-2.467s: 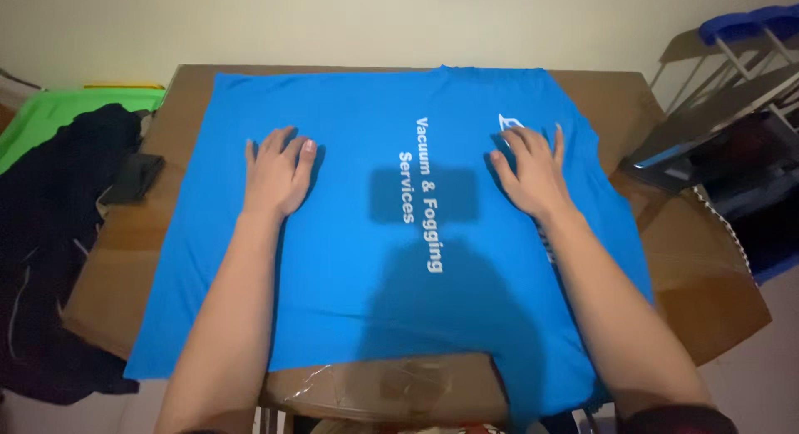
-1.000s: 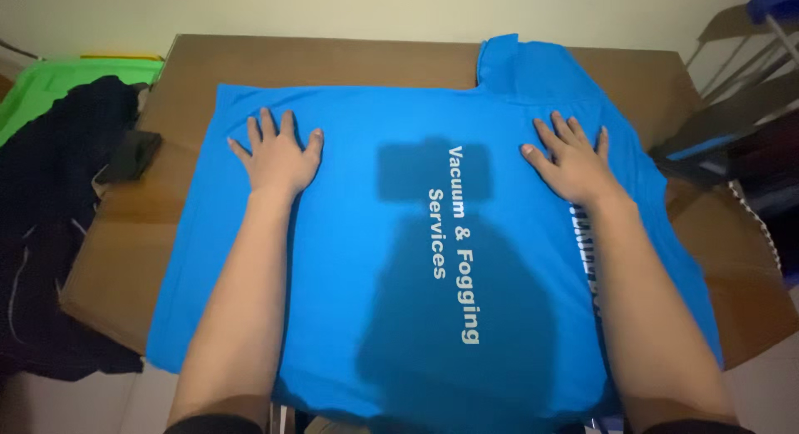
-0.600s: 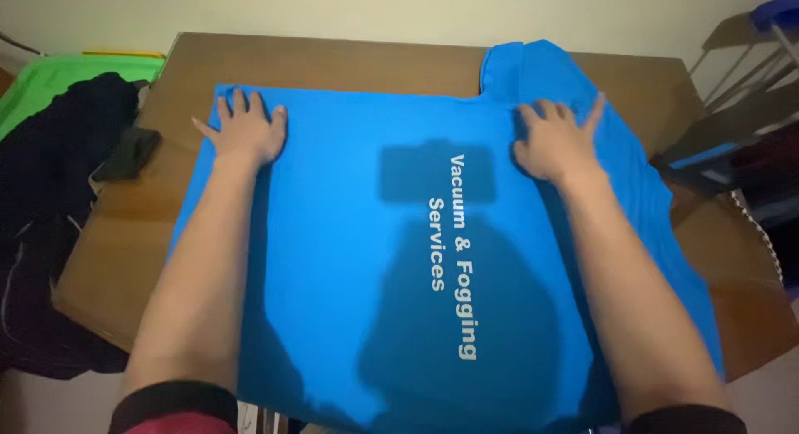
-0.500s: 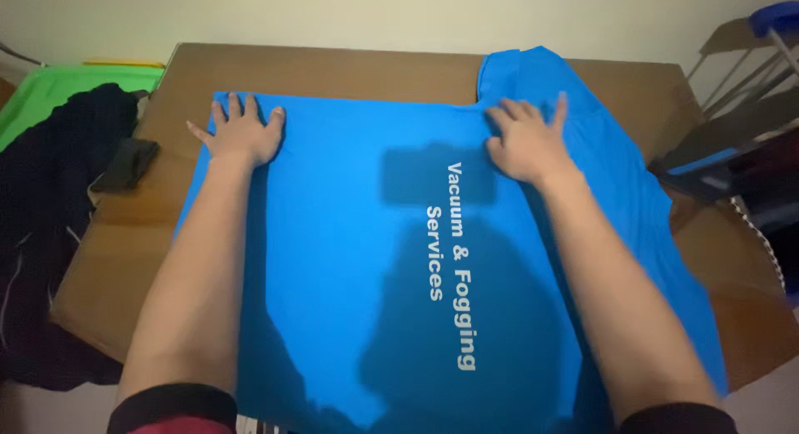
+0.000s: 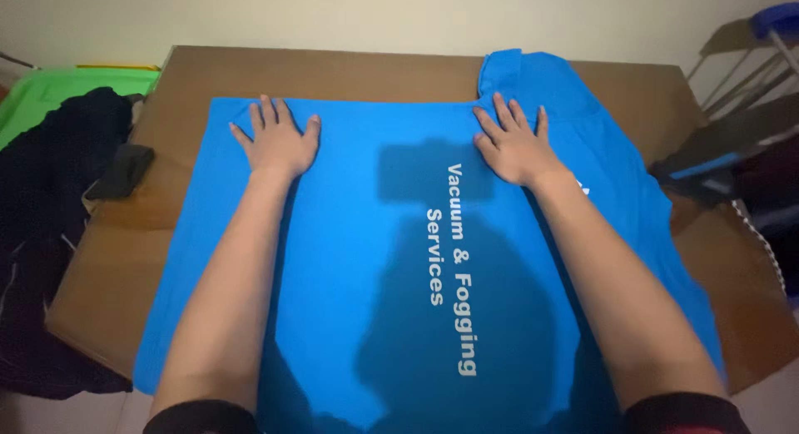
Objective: The person irons a blue t-shirt laid flat on a wooden table. They use a handheld iron to smooth the fabric, moving it back and forth across the shirt while holding it in place with their other hand.
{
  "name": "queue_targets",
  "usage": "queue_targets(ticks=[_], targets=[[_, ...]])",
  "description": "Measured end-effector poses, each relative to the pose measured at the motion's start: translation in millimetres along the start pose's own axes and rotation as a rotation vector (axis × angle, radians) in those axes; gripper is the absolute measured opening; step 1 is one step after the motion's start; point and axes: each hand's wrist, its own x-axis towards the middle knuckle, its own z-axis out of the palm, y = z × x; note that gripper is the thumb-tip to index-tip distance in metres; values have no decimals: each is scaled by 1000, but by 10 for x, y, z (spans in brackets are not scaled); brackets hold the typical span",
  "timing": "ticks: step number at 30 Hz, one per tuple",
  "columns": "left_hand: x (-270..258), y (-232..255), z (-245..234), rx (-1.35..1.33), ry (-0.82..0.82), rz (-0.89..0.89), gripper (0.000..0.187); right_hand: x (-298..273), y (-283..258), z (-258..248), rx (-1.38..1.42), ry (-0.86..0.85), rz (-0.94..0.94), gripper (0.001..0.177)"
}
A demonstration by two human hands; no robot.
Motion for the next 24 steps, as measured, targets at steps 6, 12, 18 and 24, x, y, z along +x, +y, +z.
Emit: queue_targets(ticks=[6, 12, 18, 24], targets=[[-168, 144, -55, 17, 146, 188, 81, -290, 17, -58, 93, 145, 98, 62], [-496, 782, 121, 3, 189, 602, 65, -605, 234, -247, 290, 157, -61, 61], [-886, 1461, 300, -161, 86, 889, 55, -1127, 540, -699, 367, 696, -41, 32], [-1190, 2076, 549, -265, 86, 1080, 54, -1663, 2007, -707, 427, 1445, -134, 25]])
